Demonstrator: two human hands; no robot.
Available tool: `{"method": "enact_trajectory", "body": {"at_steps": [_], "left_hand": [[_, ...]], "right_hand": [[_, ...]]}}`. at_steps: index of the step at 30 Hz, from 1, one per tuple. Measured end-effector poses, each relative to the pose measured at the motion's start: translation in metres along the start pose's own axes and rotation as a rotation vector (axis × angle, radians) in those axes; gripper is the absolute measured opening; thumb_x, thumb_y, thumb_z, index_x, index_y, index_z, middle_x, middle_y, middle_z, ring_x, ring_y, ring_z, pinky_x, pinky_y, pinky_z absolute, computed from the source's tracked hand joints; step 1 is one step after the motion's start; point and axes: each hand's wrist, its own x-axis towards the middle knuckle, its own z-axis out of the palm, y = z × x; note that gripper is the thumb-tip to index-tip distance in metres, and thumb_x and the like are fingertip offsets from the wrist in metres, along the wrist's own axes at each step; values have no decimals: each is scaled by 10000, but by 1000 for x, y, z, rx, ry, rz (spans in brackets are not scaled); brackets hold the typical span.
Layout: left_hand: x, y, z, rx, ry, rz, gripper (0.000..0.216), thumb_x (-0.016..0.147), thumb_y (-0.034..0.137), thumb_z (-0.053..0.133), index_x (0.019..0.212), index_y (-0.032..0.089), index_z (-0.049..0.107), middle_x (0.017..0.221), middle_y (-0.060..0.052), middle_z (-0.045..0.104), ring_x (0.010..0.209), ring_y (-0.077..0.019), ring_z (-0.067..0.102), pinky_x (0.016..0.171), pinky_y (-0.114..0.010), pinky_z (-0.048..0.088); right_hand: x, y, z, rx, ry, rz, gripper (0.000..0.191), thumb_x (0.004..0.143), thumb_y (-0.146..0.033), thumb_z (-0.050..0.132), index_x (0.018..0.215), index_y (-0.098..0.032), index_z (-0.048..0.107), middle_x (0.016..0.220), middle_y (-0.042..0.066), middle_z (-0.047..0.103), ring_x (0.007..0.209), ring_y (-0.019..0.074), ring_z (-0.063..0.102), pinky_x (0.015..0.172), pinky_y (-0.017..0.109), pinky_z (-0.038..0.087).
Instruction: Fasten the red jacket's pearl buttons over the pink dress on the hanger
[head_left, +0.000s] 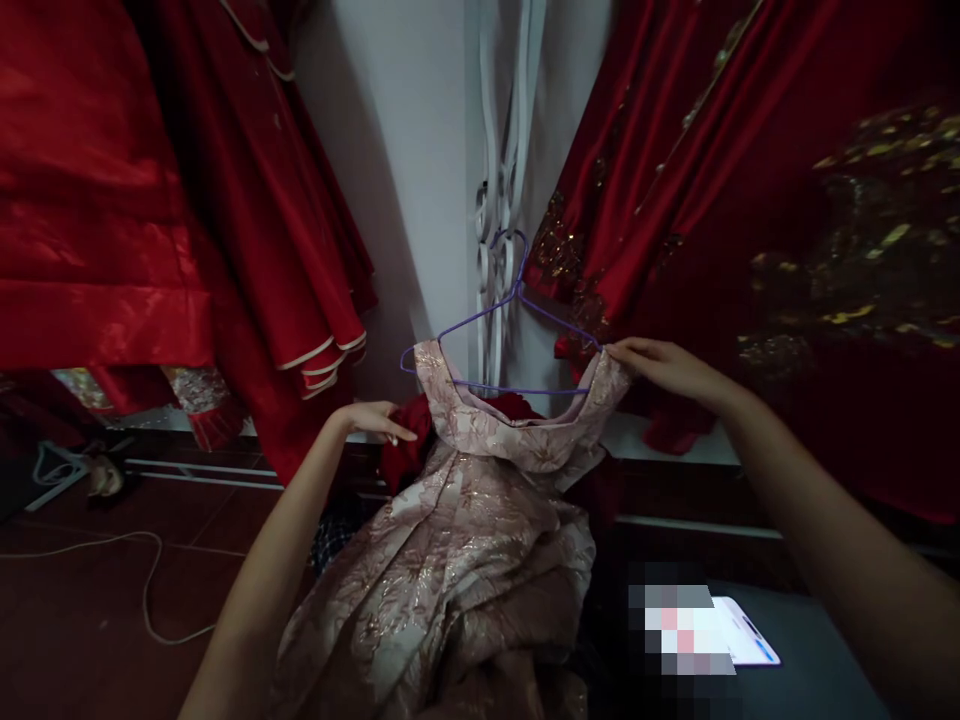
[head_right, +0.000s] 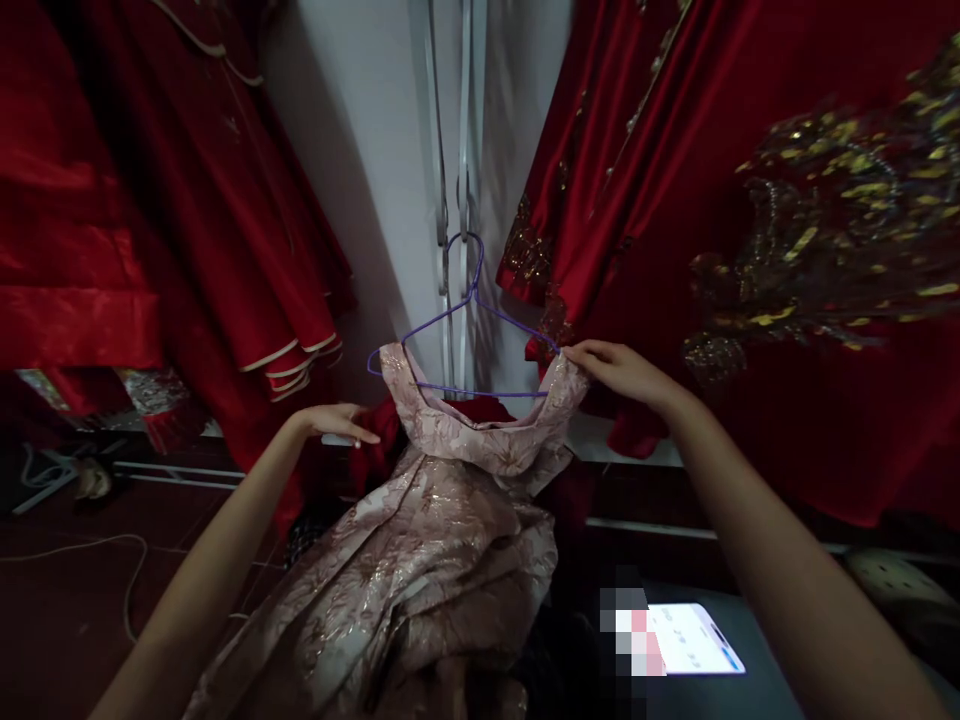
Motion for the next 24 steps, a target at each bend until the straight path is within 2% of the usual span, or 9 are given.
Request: {"method": "enact_trajectory", "body": {"at_steps": [1, 3, 5, 8, 12, 16, 20, 22, 24], "left_hand": [[3, 5, 0, 61, 71, 22, 761, 475, 442, 774, 1120, 108, 548, 1191, -184, 566, 1098, -306, 536, 871, -327, 454], [13, 21, -3, 121, 351, 163, 936, 551, 475, 730, 1326, 130, 335, 1372, -192, 382, 1257, -287, 386, 971, -337, 381], [27, 41, -8, 167, 568, 409, 893, 705, 465, 614, 1400, 137, 160, 1424, -181, 293, 1302, -240, 324, 1005, -337, 342], [43, 68, -13, 332, 543, 591, 555, 854, 403, 425, 1350, 176, 322, 1313, -121, 467, 1196, -188, 454, 971, -301, 363], [42, 80, -10, 518, 548, 521, 374, 876, 418, 366, 1041, 203, 624, 1018, -67, 646, 972, -193, 574, 850, -262, 405], [33, 69, -10, 414, 646, 518, 396, 860, 458, 376, 965, 201, 658, 895, -21, 675, 843, -165, 593, 730, -204, 411], [30, 36, -13, 365, 745, 411, 434, 871, 429, 332, 959, 151, 653, 876, -53, 681, 806, -163, 598, 693, -203, 410], [27, 17, -11, 447, 711, 291, 407, 861, 409, 352, 927, 158, 665, 834, -73, 685, 774, -173, 608, 675, -219, 407], [24, 3, -5, 544, 567, 168, 344, 835, 383, 400, 873, 183, 678, 749, -73, 683, 726, -180, 615, 649, -230, 403]], "right_hand": [[2, 4, 3, -7, 75, -30, 390, 782, -491, 531, 949, -152, 630, 964, 61, 640, 820, 139, 543, 780, 235, 394], [4, 7, 9, -22, 193, -70, 303, 795, -406, 546, 955, -161, 628, 999, 60, 639, 870, 141, 551, 825, 234, 383], [3, 8, 15, -25, 265, -83, 242, 811, -331, 540, 961, -161, 625, 991, 62, 644, 880, 136, 556, 826, 226, 383], [-1, 4, 23, -8, 308, -69, 205, 814, -256, 542, 981, -163, 617, 1020, 69, 640, 910, 134, 549, 831, 216, 379], [-1, 0, 29, 37, 352, -50, 191, 807, -245, 550, 965, -159, 615, 1013, 75, 639, 888, 133, 543, 802, 214, 385], [7, 6, 29, 171, 434, -13, 216, 796, -273, 554, 958, -143, 614, 991, 92, 638, 813, 118, 544, 748, 206, 399], [0, 29, 29, 233, 638, 167, 268, 805, -262, 515, 1025, -122, 577, 1060, 157, 609, 796, 130, 561, 714, 227, 420], [-12, 43, 34, 134, 700, 302, 270, 819, -231, 453, 1039, -115, 559, 1061, 177, 597, 790, 148, 572, 682, 249, 430], [-24, 55, 42, 87, 652, 343, 258, 809, -222, 426, 998, -115, 565, 959, 169, 620, 723, 169, 577, 621, 276, 436]]}}
